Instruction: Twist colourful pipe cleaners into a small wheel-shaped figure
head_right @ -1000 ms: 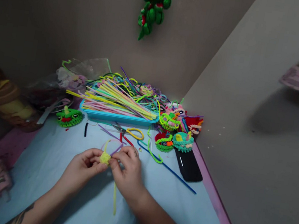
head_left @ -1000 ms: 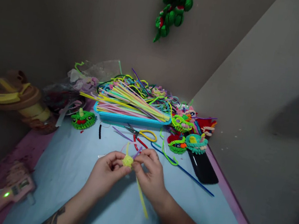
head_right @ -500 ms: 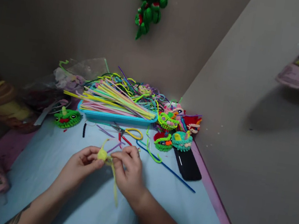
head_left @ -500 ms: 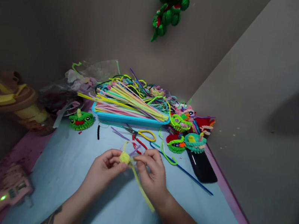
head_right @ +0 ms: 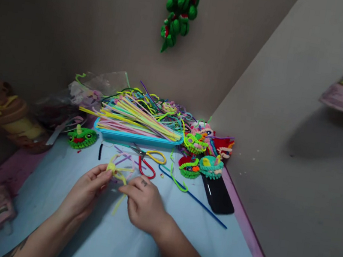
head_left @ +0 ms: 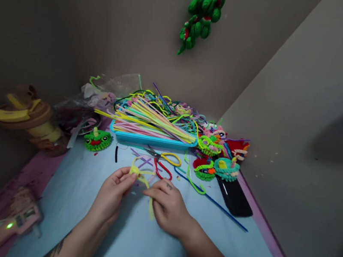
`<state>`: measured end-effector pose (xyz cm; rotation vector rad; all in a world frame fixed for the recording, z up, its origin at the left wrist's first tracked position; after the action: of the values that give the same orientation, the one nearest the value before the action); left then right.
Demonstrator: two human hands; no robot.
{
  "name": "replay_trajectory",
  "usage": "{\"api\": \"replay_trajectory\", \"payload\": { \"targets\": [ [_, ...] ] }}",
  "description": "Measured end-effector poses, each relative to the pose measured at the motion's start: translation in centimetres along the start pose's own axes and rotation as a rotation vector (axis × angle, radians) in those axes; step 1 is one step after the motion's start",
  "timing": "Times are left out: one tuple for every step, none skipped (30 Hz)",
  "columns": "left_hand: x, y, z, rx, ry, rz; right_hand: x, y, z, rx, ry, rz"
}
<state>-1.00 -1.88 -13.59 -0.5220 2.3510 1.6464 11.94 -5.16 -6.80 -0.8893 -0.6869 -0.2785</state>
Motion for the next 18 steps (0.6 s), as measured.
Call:
{"api": "replay_trajectory", "payload": {
  "targets": [
    [0.1, 0.0, 0.1, 0.004, 0.003, -0.004, -0.1, 0.0, 0.0, 0.005, -0.004, -0.002],
    [0.1, 0.0, 0.1, 0.004, 0.005, -0.001, -0.1, 0.0, 0.1, 0.011, -0.002, -0.001],
    [0.2, 0.0, 0.2, -0.001, 0.006, 0.015, -0.1, -0.1, 0.1, 0.020, 0.005, 0.005],
    [0.2, 0.2, 0.2, -0.012, 0.005, 0.045, 0.0, -0.3, 0.1, 0.032, 0.014, 0.019],
    [0.2, 0.4, 0.2, -0.036, 0.001, 0.086, 0.1, -0.5, 0.1, 0.049, 0.023, 0.047],
    [0.2, 0.8, 0.2, -0.075, -0.001, 0.140, 0.3, -0.9, 0.1, 0.071, 0.037, 0.094],
    [0.2, 1.3, 0.2, -0.127, 0.002, 0.211, 0.6, -1.3, 0.0, 0.089, 0.052, 0.158],
    [0.2, 1.8, 0.2, -0.192, 0.012, 0.297, 0.9, -1.5, -0.1, 0.096, 0.077, 0.230],
    [0.2, 2.4, 0.1, -0.258, 0.027, 0.391, 1.3, -1.6, -0.2, 0.091, 0.112, 0.303],
    [0.2, 2.9, 0.0, -0.318, 0.040, 0.480, 1.8, -1.5, -0.3, 0.075, 0.154, 0.367],
    [0.1, 3.2, 0.0, -0.360, 0.041, 0.553, 2.2, -1.2, -0.5, 0.046, 0.199, 0.418],
    [0.0, 3.2, 0.0, -0.379, 0.027, 0.602, 2.5, -0.7, -0.6, 0.005, 0.239, 0.456],
    [-0.1, 3.0, 0.2, -0.376, 0.003, 0.620, 2.7, -0.1, -0.7, -0.044, 0.277, 0.482],
    [-0.2, 2.8, 0.4, -0.357, -0.026, 0.611, 2.8, 0.6, -0.8, -0.095, 0.303, 0.499],
    [-0.2, 2.4, 0.7, -0.324, -0.053, 0.587, 2.8, 1.2, -0.8, -0.145, 0.315, 0.504],
    [-0.1, 2.0, 1.0, -0.288, -0.072, 0.548, 2.7, 1.8, -0.8, -0.188, 0.317, 0.494],
    [0.0, 1.6, 1.2, -0.252, -0.088, 0.499, 2.6, 2.3, -0.7, -0.215, 0.308, 0.469],
    [0.0, 1.3, 1.5, -0.218, -0.101, 0.444, 2.3, 2.6, -0.6, -0.227, 0.287, 0.429]
  ]
}}
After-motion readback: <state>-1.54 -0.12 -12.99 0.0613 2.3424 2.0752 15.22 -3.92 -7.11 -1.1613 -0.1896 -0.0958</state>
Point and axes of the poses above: each hand's wrist, its own z-axis towards the middle knuckle, its own x-axis out of the back of the hand, y = z × x, the point moved 9 cm from there along z, towards the middle knuckle, and after that the axes turned 3 degrees about -x, right-handed, at the moved point
